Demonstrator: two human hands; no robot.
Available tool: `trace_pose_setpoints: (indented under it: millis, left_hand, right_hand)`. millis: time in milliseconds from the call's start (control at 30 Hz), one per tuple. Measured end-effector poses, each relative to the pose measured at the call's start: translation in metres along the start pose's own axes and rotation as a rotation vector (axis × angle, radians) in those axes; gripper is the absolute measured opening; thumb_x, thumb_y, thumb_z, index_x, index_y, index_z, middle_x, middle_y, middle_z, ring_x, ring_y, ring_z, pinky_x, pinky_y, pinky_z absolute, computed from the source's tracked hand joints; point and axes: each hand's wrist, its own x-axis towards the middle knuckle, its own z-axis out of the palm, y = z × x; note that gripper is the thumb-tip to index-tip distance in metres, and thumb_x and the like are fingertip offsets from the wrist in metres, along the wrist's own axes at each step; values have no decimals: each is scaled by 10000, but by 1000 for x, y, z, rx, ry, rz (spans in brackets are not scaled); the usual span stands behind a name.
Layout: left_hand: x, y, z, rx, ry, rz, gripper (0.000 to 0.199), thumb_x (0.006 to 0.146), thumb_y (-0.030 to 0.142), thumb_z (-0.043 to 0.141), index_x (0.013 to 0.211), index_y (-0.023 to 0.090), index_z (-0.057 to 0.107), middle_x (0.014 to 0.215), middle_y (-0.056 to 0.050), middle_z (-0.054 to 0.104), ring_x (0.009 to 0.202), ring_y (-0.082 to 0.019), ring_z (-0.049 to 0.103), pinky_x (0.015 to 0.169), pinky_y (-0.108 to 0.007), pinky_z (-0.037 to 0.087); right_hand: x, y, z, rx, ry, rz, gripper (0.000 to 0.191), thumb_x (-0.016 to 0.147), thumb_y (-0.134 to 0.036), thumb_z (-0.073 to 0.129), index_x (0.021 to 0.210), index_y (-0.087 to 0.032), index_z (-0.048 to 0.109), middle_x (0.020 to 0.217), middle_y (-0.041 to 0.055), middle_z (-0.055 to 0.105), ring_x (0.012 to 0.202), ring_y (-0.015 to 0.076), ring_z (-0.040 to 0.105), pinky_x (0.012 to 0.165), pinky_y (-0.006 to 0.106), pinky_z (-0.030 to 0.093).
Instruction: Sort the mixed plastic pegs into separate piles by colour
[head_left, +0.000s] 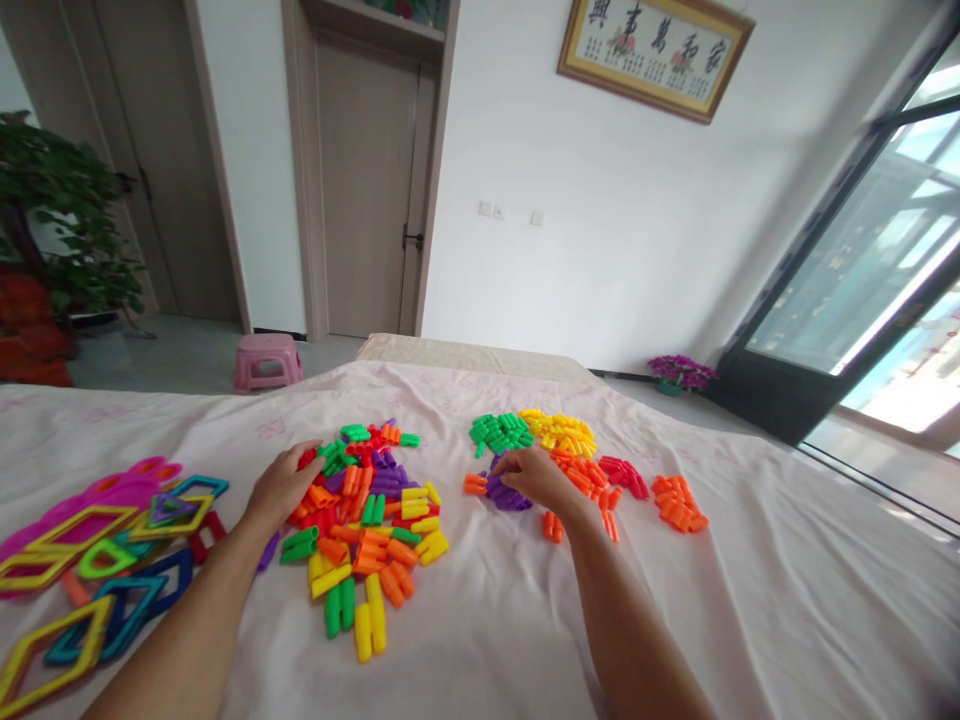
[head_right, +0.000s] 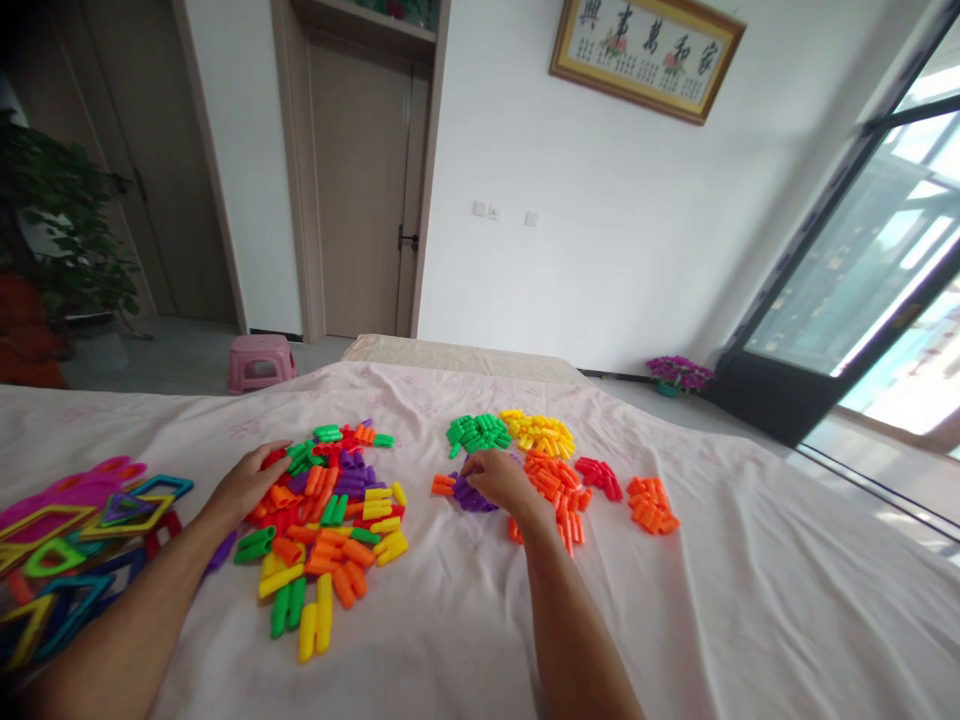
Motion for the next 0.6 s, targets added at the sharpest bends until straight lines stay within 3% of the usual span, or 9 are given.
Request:
trace_pose_setpoints:
  millis: [100,333,467,600]
  left_hand:
    - [0,1,-2,-43,-66,6,417,816,412,547,1165,229,684,1151,-54,743,1103,-260,666,932,-335,524]
    - [1,-2,-1,-81,-49,-36,388,806,405,566,1133,247,701,1143,-38,746,1100,-260,671,920,-328,536]
    - [1,-3,-1,-108,-75,-34,407,814,408,555,1159,241,691,1164,-44,740,1120,-266,661,933,-338,533]
    - [0,-1,-2,-117,-74,-33,399,806,402,555,1148,249,693,1149,-36,745,1124,-269,660,945,-348,531]
  right_hand:
    - [1,2,-1,12,8,-7,292,747,-120,580,924,-214,791,865,1,768,773,142,683,664,201,464]
    - [-5,6,-8,-60,-82,-38,292,713,-99,607,896,-228,793,799,-11,754,714,139,669,614,201,429]
    - [-5,0,-6,-172,36,0,297,703,-61,613,879,-230,784,810,-1,749,757,155,667,653,220,419]
    - [-2,-14,8,-229,155,-52,280,800,-114,609,991,-238,773,969,38,743,912,189,651,787,262,438]
